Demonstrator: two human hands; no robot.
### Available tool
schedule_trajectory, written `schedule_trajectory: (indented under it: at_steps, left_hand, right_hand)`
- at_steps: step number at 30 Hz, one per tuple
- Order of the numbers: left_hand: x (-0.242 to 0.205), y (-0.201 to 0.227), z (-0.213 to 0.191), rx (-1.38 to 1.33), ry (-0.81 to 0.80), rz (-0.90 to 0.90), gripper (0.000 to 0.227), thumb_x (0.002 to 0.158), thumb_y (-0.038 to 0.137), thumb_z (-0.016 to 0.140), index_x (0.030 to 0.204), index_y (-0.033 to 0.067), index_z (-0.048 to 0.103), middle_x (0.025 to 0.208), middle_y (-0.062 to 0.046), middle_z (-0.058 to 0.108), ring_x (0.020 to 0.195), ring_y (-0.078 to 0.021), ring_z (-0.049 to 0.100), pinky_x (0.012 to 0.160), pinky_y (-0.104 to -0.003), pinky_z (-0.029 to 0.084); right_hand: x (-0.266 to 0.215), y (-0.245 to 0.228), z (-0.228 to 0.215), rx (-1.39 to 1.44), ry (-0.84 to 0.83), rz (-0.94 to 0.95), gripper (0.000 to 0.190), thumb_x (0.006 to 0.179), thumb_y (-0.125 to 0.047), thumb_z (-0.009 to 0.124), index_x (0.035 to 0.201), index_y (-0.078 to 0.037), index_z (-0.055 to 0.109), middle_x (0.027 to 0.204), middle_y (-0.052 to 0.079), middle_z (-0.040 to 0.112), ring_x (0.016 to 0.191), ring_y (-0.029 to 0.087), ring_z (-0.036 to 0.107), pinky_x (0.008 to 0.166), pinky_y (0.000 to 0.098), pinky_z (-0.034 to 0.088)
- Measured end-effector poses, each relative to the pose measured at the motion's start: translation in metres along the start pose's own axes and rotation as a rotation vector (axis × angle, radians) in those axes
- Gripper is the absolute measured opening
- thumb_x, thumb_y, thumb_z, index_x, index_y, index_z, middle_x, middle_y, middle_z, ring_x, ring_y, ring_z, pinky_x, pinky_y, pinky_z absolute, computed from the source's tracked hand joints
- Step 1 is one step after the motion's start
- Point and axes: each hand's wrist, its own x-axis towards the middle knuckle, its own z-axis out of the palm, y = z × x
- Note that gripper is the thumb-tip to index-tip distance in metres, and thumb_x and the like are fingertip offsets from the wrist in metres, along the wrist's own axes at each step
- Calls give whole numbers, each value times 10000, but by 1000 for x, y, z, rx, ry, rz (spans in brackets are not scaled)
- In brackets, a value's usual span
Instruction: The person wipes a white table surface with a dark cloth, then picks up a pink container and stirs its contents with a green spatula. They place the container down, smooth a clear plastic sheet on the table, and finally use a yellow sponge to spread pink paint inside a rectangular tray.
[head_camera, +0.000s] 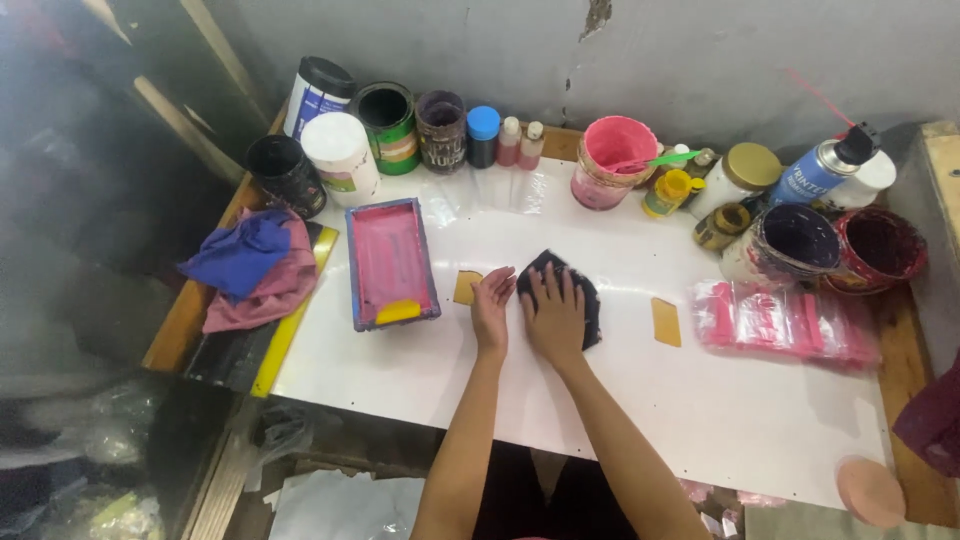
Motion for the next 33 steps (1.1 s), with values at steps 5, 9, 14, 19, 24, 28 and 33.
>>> schedule_trajectory:
  at_steps: [5,9,14,19,24,28,33]
  left_hand:
    - [1,0,1,90,-9,-20,679,1102,553,178,1315,85,622,1302,-107,669,1176,-174,643,1031,-265,496]
    - [3,-4,0,304,-24,16,589,1116,500,269,1317,79,630,1333,-150,651,1231,-241,631,1068,-322,489]
    - [-11,13,14,481,-27,35,546,1112,491,312,1292,105,654,1294,-128,675,1231,-249,639,1084,-344,480]
    - [-17,17,18,597,-32,27,482,1110,489,354,1280,161,664,1249,-65,693,1196,-195,650,1089,-344,473]
    - [-26,28,27,686,-37,28,499,1109,506,325,1303,182,652,1258,-82,678,1223,-232,633,1112,-402,448]
    - [-30,28,30,723,-18,71,551,1098,554,318,1270,168,672,1236,-97,701,1225,-259,641,1103,-414,466]
    - [-13,9,29,1006,-50,151,310,1088,358,494,1213,148,685,1184,-91,700,1147,-267,679,1036,-425,521]
  right_hand:
    - [-63,29,2,-13,82,-200,482,1025,-540,424,1484,-427,518,1601,-78,454,1508,234,355,1205,460,294]
    - [-107,77,-6,134,167,-155,354,976,-426,595,1321,-401,674,1447,-100,617,1374,191,534,1092,355,439]
    - [-140,166,5,179,334,82,290,931,-252,683,1215,-293,724,1123,21,707,1106,260,676,968,369,526]
    - [-148,211,-26,28,-47,621,400,1067,-610,444,1217,-290,633,1097,-11,710,1072,194,719,921,361,583]
    - [-151,259,-29,4,48,820,510,1176,-549,306,1082,-230,692,1109,41,788,1041,282,755,914,442,570]
    - [-162,309,12,-446,682,582,323,1155,-420,567,912,-229,664,853,10,684,814,254,691,713,385,548]
    - [-147,255,-29,-361,795,512,333,922,-287,824,1220,-174,728,1527,169,517,1498,447,354,1120,652,255]
